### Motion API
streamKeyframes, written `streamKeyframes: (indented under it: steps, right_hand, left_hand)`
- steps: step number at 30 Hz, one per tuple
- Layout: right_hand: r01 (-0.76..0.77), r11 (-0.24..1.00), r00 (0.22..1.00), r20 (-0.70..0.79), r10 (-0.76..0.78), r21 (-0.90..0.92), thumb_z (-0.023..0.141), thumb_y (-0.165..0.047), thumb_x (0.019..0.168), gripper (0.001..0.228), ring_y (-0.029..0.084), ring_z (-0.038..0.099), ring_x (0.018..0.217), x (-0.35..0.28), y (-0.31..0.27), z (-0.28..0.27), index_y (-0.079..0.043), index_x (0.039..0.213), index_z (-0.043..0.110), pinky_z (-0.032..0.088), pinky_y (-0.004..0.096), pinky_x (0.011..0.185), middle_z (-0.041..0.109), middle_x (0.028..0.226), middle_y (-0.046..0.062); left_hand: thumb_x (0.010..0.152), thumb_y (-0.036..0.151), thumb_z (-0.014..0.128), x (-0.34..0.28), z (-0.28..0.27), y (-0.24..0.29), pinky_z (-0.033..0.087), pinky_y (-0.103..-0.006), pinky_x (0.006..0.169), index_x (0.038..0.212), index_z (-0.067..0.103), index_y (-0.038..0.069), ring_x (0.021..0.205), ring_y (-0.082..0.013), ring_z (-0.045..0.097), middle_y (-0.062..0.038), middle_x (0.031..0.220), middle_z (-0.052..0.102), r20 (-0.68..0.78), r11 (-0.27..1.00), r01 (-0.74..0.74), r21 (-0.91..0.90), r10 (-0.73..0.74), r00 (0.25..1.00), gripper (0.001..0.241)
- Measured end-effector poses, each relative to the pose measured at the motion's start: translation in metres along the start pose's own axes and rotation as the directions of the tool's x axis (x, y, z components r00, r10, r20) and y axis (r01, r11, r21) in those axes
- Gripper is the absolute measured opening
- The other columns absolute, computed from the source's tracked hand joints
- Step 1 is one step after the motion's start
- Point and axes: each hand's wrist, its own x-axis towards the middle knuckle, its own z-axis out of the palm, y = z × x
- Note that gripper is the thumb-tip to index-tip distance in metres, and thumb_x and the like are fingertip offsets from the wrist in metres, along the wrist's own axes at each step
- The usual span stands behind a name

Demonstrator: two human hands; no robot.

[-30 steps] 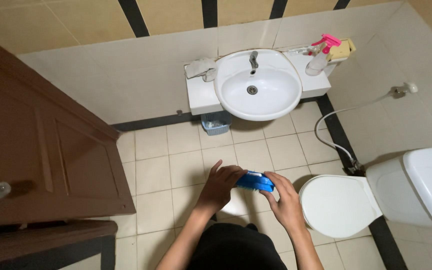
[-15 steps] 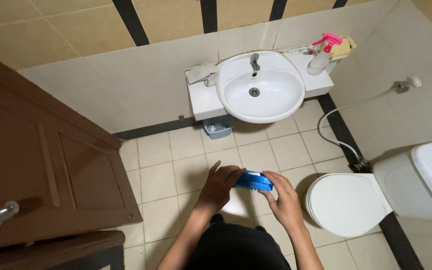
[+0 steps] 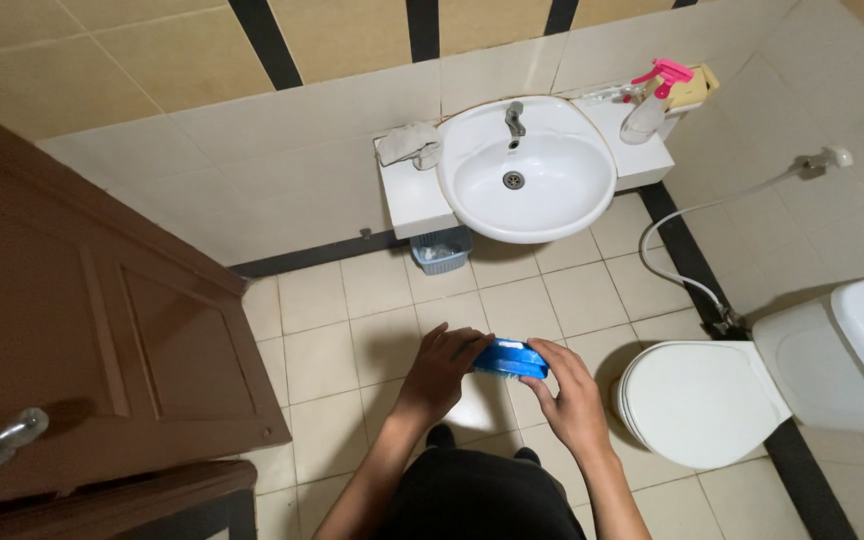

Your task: The person scrubs the inside of a white bathroom sink with a blue brush, then moves to scrub the grout lines on the tiled wall above the sink. The person also briefly handles a pink spray bottle.

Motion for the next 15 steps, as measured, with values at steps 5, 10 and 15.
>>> streamKeyframes:
  steps: [5, 10, 15]
  right_hand:
    - [-0.008, 1.0, 1.0, 0.003, 0.008, 0.008, 0.08, -0.02, 0.082, 0.053, 0.03, 0.066, 0.12, -0.003, -0.003, 0.004, -0.014, 0.132, 0.065, 0.056, 0.042, 0.098, 0.068, 0.132, 0.009]
    - [-0.069, 0.996, 0.997, 0.044, 0.067, 0.059, 0.079, -0.018, 0.082, 0.052, 0.029, 0.067, 0.118, -0.004, -0.011, 0.007, -0.014, 0.132, 0.065, 0.059, 0.04, 0.094, 0.068, 0.132, 0.01]
    - [0.026, 0.998, 1.0, 0.006, -0.027, 0.06, 0.08, -0.016, 0.082, 0.052, 0.031, 0.067, 0.119, -0.006, -0.015, 0.01, -0.011, 0.131, 0.066, 0.057, 0.041, 0.096, 0.068, 0.13, 0.012]
  left_hand:
    - [0.091, 0.0, 0.065, -0.006, 0.006, -0.007, 0.046, -0.0435, 0.109, 0.139, 0.061, 0.014, 0.127, -0.0287, 0.057, -0.007, 0.134, 0.062, -0.002, 0.999, 0.019, -0.035, -0.019, 1.0, 0.05]
    - [0.088, 0.0, 0.067, -0.013, 0.002, -0.009, 0.051, -0.0415, 0.105, 0.136, 0.063, 0.013, 0.124, -0.0288, 0.06, -0.007, 0.132, 0.063, -0.019, 0.998, 0.015, -0.061, -0.016, 1.0, 0.05]
    - [0.087, -0.002, 0.067, -0.021, 0.002, -0.012, 0.051, -0.042, 0.103, 0.135, 0.065, 0.013, 0.123, -0.0299, 0.061, -0.009, 0.131, 0.064, -0.043, 0.998, 0.034, -0.059, -0.036, 0.998, 0.05]
